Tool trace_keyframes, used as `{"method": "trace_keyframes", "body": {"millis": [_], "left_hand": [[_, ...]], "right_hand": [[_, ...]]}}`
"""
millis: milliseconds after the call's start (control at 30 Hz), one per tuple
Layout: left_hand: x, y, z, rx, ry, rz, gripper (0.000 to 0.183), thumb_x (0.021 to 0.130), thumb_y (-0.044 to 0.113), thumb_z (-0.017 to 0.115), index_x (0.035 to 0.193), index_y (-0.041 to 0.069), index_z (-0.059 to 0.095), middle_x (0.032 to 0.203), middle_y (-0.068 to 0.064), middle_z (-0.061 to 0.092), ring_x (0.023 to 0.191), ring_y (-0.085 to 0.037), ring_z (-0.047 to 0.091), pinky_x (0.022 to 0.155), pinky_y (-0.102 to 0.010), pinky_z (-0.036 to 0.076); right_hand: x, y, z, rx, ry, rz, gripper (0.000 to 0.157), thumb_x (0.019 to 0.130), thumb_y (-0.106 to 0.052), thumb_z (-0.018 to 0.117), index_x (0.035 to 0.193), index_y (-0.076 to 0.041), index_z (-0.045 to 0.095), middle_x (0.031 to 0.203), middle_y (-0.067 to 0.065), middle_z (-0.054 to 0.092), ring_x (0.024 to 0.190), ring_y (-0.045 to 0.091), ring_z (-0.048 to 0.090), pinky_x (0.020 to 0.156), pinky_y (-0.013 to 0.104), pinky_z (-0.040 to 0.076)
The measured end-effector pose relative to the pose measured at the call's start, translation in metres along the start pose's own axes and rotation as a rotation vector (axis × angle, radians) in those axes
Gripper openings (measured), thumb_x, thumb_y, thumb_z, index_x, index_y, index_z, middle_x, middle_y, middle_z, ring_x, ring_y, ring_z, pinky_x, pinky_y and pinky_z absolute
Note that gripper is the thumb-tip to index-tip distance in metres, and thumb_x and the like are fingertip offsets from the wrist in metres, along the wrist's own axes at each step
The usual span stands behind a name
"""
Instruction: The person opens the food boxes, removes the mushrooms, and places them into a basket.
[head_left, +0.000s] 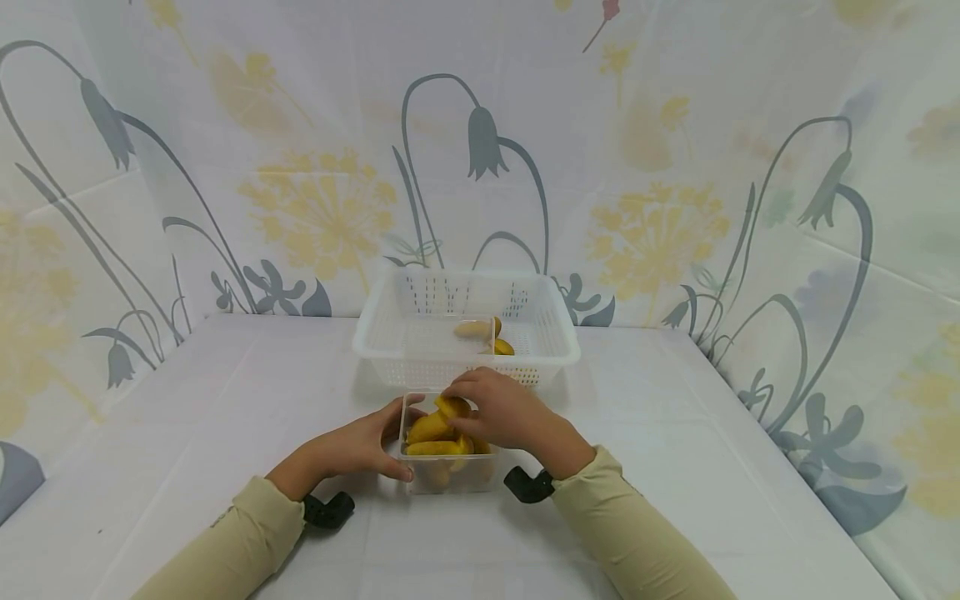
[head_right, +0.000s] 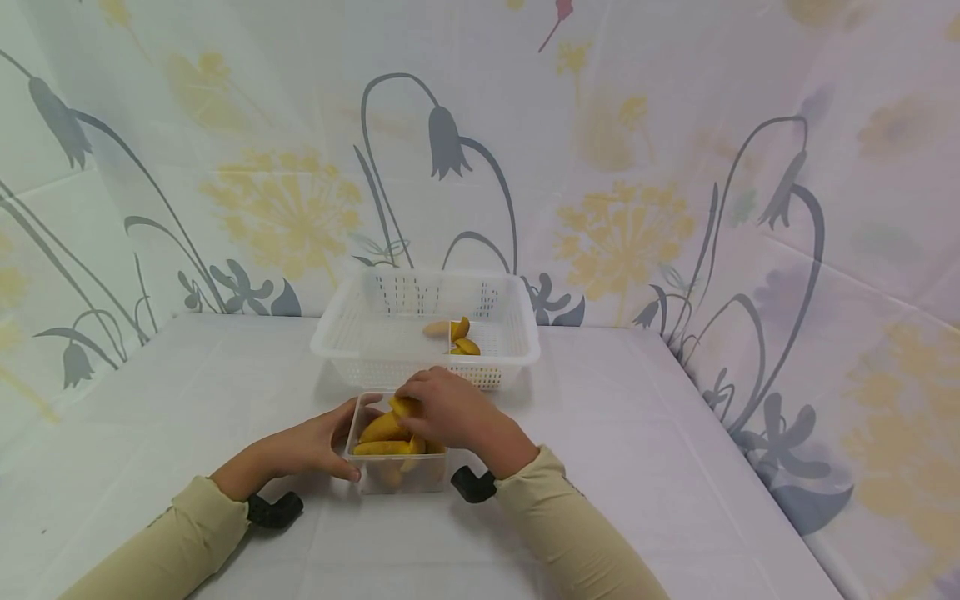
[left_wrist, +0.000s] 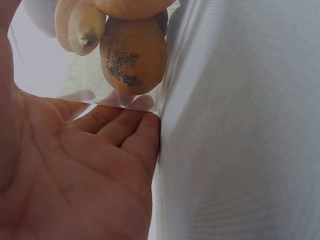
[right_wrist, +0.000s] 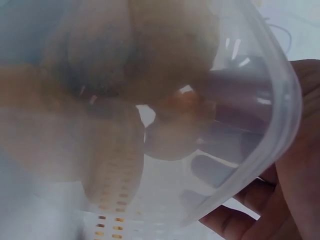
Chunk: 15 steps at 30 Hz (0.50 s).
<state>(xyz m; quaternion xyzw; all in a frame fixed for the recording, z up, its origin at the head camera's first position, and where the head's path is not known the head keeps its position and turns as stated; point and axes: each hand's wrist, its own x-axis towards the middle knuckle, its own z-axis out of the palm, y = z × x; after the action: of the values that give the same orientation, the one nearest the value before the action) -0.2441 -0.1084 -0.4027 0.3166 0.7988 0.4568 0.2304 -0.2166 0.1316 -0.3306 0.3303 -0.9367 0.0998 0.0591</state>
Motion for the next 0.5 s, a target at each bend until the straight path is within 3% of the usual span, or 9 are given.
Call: {"method": "trace_keyframes", "body": {"millis": [200,500], "left_hand": [[-0.0009,0.0005,0.0002,-0.011,-0.004,-0.004,0.104,0.068,0.029,0.08,0.144,0.021,0.01,0.141,0.006,0.037,0.136,-0.018,0.028,0.112,-0.046,0.019],[-0.0011,0.0021,0.0003,-0.007,0.004,-0.018,0.101,0.067,0.03,0.08,0.142,0.029,0.012,0.14,0.008,0.037,0.136,-0.017,0.028,0.113,-0.047,0.018]], "right_hand": [[-0.002,-0.003,-0.0024,0.007,0.009,-0.03,0.037,0.082,-0.035,0.065,0.115,-0.02,0.062,0.111,-0.007,0.059,0.099,0.01,0.055,0.088,0.026,0.047],[-0.0038,-0.0046,-0.0025,0.073,0.034,-0.12,0.038,0.082,-0.032,0.067,0.116,-0.018,0.061,0.109,-0.006,0.052,0.092,0.006,0.052,0.083,0.02,0.047]]}}
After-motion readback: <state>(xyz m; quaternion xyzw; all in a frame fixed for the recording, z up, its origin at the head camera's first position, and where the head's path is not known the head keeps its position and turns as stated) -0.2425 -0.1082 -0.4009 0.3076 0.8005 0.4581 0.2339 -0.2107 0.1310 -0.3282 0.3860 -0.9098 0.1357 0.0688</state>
